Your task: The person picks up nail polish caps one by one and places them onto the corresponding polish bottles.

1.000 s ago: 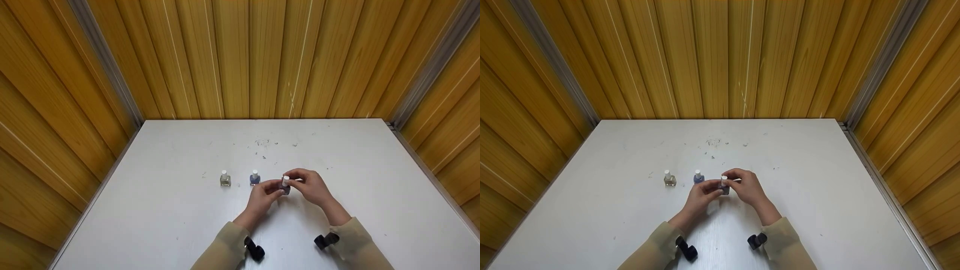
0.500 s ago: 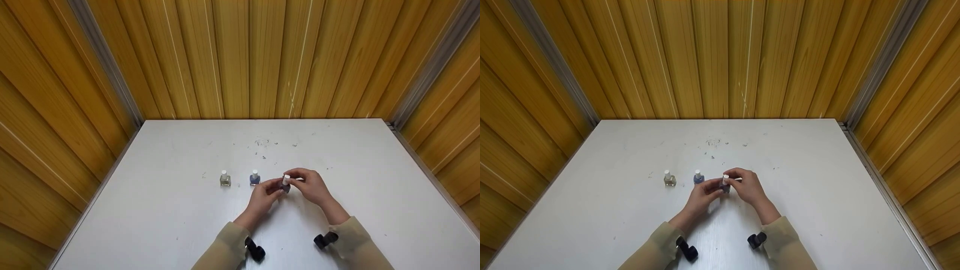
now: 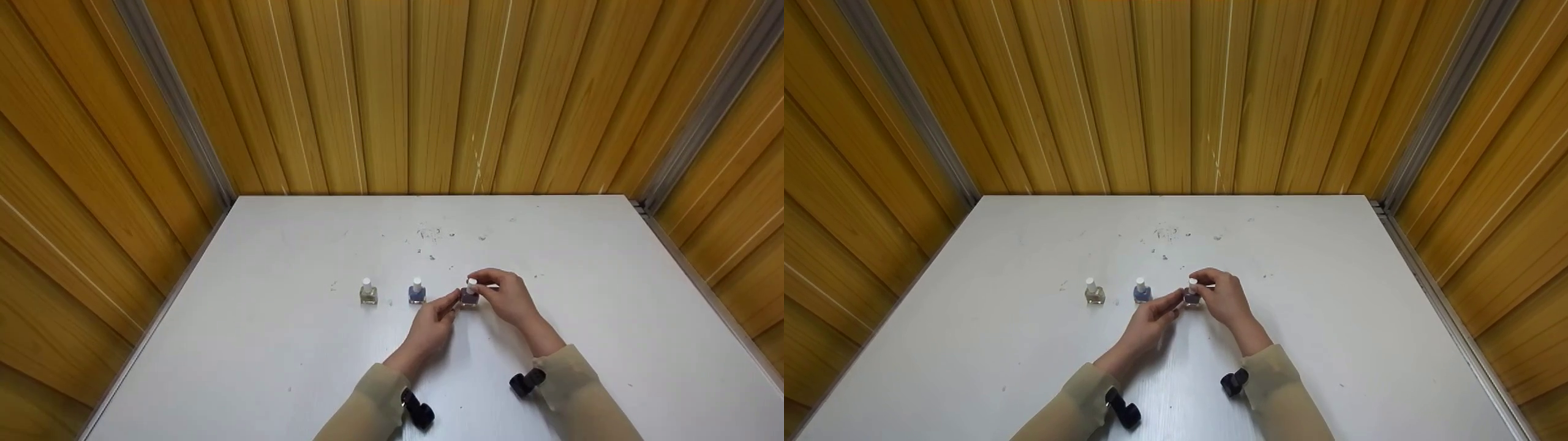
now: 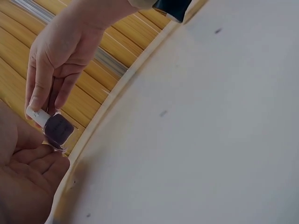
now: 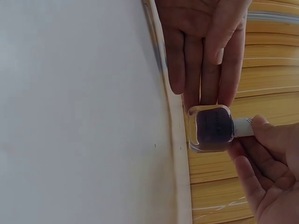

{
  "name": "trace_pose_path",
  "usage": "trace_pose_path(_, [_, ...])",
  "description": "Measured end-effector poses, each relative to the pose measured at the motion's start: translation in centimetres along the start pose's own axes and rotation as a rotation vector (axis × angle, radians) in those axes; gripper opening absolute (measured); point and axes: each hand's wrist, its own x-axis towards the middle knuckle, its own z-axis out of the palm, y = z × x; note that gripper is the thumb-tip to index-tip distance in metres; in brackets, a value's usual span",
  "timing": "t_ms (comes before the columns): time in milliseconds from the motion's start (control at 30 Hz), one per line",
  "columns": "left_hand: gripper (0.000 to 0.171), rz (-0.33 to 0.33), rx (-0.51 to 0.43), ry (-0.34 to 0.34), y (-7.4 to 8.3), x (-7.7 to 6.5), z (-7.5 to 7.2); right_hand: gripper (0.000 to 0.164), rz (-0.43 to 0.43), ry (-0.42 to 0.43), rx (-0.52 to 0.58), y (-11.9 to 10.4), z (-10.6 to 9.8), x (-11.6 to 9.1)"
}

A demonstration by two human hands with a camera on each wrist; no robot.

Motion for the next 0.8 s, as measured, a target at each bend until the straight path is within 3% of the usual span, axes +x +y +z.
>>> trace_pose_path(400, [0.045,-0.009,0.039,0.006,0.17,-0.13,0.12,0.019,0.040,-0.032,-0.023,0.62,0.10,0.33])
trace_pose_path(800, [0.044,-0.028,0.062,0.030,0.17,-0.22,0.21,0.021,0.025,-0.059,-0.019,0.53,0.02,0.10])
